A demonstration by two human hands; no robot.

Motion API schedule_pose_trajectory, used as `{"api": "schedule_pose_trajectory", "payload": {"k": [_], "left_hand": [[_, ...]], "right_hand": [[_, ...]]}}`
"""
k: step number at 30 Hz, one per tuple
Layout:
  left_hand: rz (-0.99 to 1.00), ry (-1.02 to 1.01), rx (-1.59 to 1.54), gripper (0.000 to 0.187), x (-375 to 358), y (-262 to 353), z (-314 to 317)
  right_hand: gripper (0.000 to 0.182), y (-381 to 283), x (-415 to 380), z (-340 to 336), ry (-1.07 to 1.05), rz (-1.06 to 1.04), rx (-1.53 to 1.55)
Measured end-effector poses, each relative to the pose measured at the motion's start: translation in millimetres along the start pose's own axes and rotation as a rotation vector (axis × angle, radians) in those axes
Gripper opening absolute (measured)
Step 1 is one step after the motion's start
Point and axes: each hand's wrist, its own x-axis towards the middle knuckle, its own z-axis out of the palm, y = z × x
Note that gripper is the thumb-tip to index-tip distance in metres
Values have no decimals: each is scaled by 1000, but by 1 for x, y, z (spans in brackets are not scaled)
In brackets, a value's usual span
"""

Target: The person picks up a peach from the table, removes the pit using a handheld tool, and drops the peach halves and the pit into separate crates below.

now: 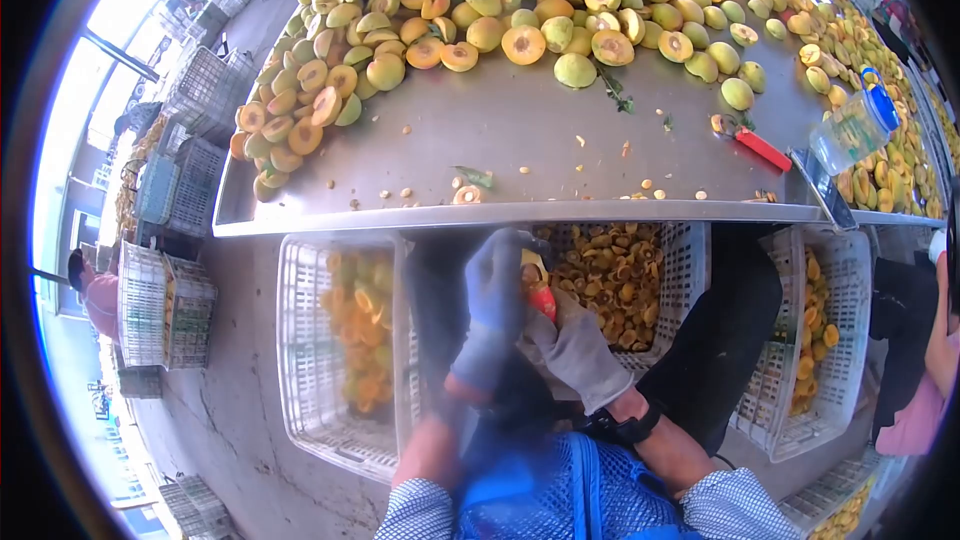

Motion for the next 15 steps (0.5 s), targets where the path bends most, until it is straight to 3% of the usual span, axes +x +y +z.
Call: {"api": "schedule_pose_trajectory", "payload": {"k": [4,11,12,15], "left_hand": [[29,-26,107,28,-1,11,4],[81,-394,252,33,15,13,-11],[13,-444,150,36,15,12,-11],[-87,-523,-113,46,12,1,-4]], "right_hand": [[30,8,0,0,-112,133,101],[38,-2,-5,-12,-427,583,771],[42,-4,-7,-16,-497,662,944],[49,14,-13,-11,-597,621,1216]]}}
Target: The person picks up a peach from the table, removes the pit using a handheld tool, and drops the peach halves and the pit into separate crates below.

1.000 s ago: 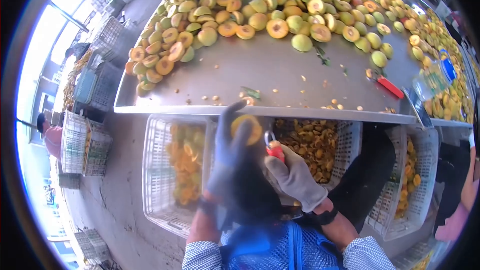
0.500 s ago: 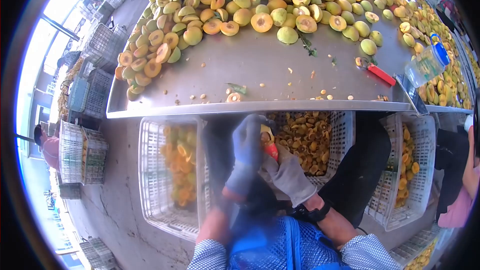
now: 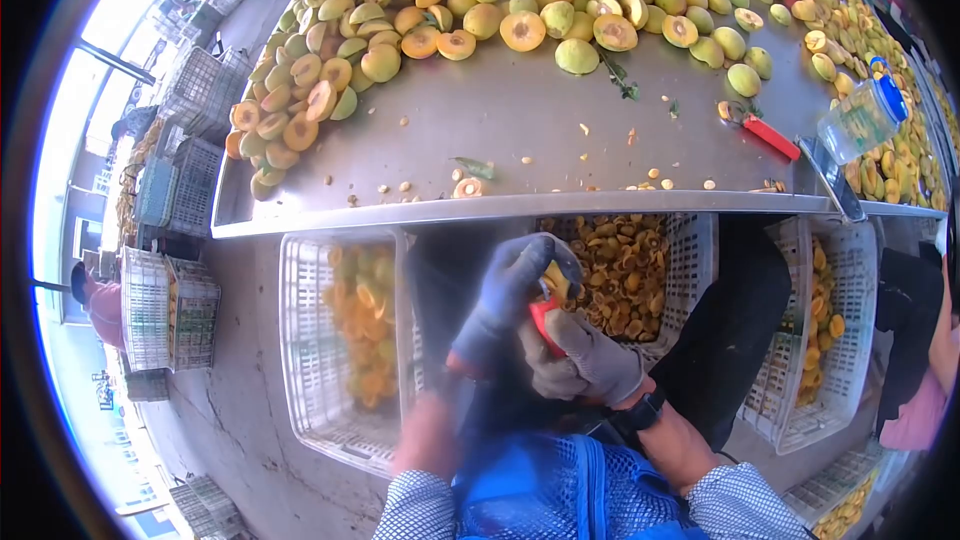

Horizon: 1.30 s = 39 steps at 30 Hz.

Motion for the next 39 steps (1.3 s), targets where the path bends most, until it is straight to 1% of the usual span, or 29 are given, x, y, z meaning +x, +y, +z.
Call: {"api": "schedule_pose_trajectory", "payload": {"k": [1,2,4,5,6,7,8,10,11,12,13,14,16,17,18,19,20,22,23,26,27,29,30,32,33,34,36,37,39], "left_hand": [[9,-32,-163,53,-1,-7,4],[11,-28,-166,53,0,-12,6],[-43,68,-487,63,0,-19,10],[-124,272,-460,63,-6,-12,10],[-115,351,-77,53,-13,4,2],[-39,364,128,44,-26,10,-10],[34,381,339,35,-40,18,-26],[57,261,567,18,-62,64,-62],[130,286,796,18,-75,79,-84],[202,296,1026,17,-81,95,-103],[211,486,1077,18,-82,109,-118],[215,675,1117,20,-80,123,-131],[169,873,1326,25,-54,145,-166],[143,885,1322,30,-34,151,-189],[119,893,1316,36,-13,154,-213],[130,910,1497,44,8,158,-227],[138,923,1678,53,28,160,-239],[-72,832,1730,66,65,160,-263],[-83,787,1745,63,77,158,-265],[60,807,1694,54,94,145,-295],[163,795,1672,45,89,142,-295],[229,786,1675,39,73,131,-290],[340,805,1624,34,62,125,-286],[439,792,1597,24,40,125,-253],[495,768,1615,22,31,126,-228],[410,721,1573,25,18,129,-198],[532,479,1431,29,-2,132,-141],[629,399,1384,34,-7,123,-122],[650,256,1313,41,-16,107,-78]], "right_hand": [[49,1,-2,-5,1,3,0],[49,-1,-5,-7,-32,31,21],[50,-6,-13,-9,-69,66,37],[50,-8,-20,-6,-44,37,127],[50,-9,-26,-6,-25,9,216],[48,-5,-39,-25,177,-20,-212],[48,-9,-38,-29,149,-11,-218],[47,-16,-26,-34,682,46,459],[47,-10,-25,-44,651,72,448],[46,2,-27,-61,696,-59,243],[45,8,-25,-73,735,-200,38],[45,11,-24,-84,715,-192,36],[45,12,-20,-94,599,-135,-37],[45,14,-15,-91,588,-143,-42],[45,15,-10,-86,639,-134,-300],[46,18,-7,-84,688,-126,-558],[46,34,-8,-107,686,-137,-562],[46,71,-12,-173,663,-231,-1150],[47,70,-14,-175,657,-148,-984],[46,59,-17,-150,635,-180,-974],[46,51,-17,-136,646,-185,-974],[46,27,-6,-105,440,-214,-1132],[46,17,-4,-81,468,-241,-1137],[43,-4,-5,-38,416,-111,-626],[40,-11,-4,-33,387,-172,-674],[38,-16,-4,-29,362,-224,-724],[33,-19,1,-15,575,-371,-1078],[33,-21,8,-10,622,-395,-1086],[26,-30,23,-2,572,-504,-769]]}}
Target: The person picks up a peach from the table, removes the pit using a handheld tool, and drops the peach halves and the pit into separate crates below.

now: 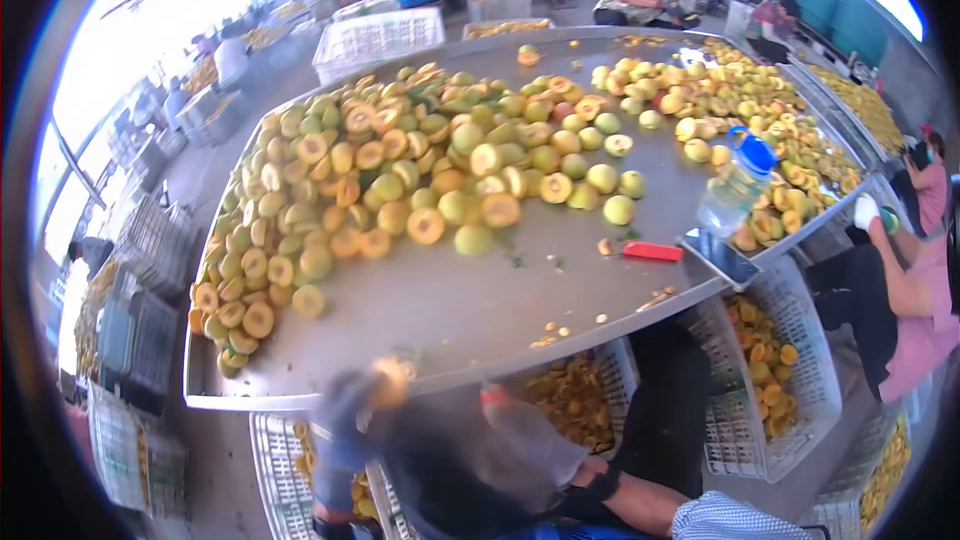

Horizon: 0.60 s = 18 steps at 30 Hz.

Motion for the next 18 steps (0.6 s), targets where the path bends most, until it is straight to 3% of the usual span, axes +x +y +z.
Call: {"api": "schedule_pose_trajectory", "payload": {"k": [1,3,4,5,6,7,9,11,12,14,18], "left_hand": [[27,-178,15,46,-2,39,13],[55,-148,-114,50,-4,63,40],[-37,-155,-136,52,-6,76,45],[-162,-141,-235,59,-15,75,54],[-393,-107,-606,56,-25,79,61],[-690,-36,-1027,49,-19,101,64],[-657,-69,-1015,54,-29,89,87],[-961,-216,-1300,58,-39,73,103],[-974,-200,-1291,58,-43,75,101],[-931,-113,-1278,48,-42,81,98],[-833,113,-1192,38,-51,73,111]], "right_hand": [[26,-10,-2,-7,33,-24,-6],[36,-19,-4,-9,-284,143,523],[41,-12,1,1,63,-179,342],[46,-41,-16,-13,-10,-23,261],[49,-36,-20,-27,-6,277,151],[46,-17,-18,-29,56,102,175],[43,2,-20,-32,61,165,174],[39,-4,-17,-31,3,52,36],[39,-1,-16,-28,-14,60,41],[31,1,-12,-26,168,-185,-215],[31,-18,-36,-25,103,-234,-346]]}}
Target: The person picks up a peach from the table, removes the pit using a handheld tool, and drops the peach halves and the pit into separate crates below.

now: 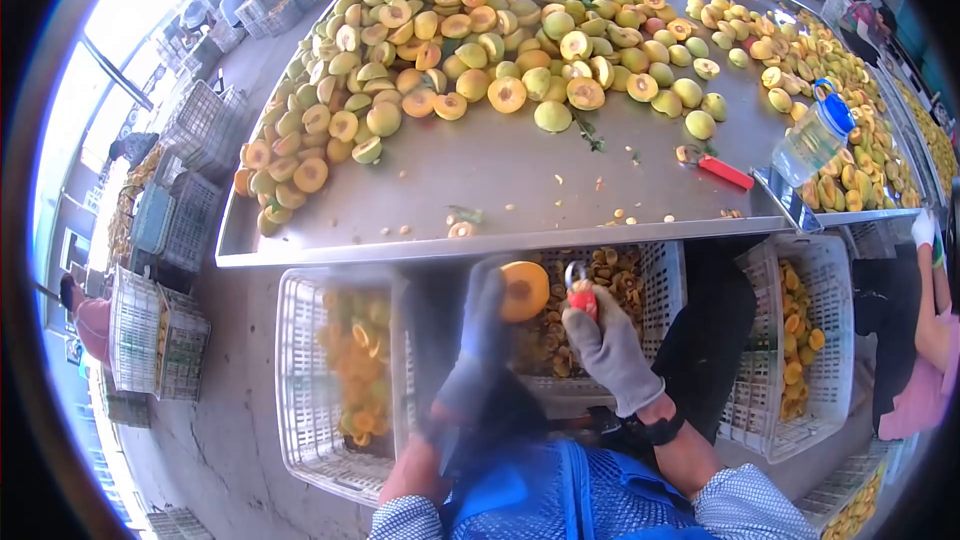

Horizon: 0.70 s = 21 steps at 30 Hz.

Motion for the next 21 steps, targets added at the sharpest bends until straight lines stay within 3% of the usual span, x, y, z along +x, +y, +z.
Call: {"api": "schedule_pose_trajectory", "payload": {"k": [3,5,8,15,17,19,20,21], "left_hand": [[16,9,-187,29,2,-9,-1],[160,4,61,27,5,-15,-3],[-19,40,-60,28,1,-2,10],[-16,-101,-203,35,3,-9,11],[-54,75,-14,39,3,-13,15],[6,92,71,37,0,-11,21],[73,108,154,36,0,-10,24],[68,104,157,36,0,-11,25]], "right_hand": [[32,3,-8,12,-50,-100,-84],[34,4,-8,16,-95,-14,-89],[35,12,-6,22,-107,12,-183],[34,25,-7,26,-94,108,-112],[34,22,-6,26,-87,117,-116],[34,2,-3,23,-185,334,-53],[34,7,-3,25,-184,336,-51],[34,17,-5,30,-150,152,-102]]}}
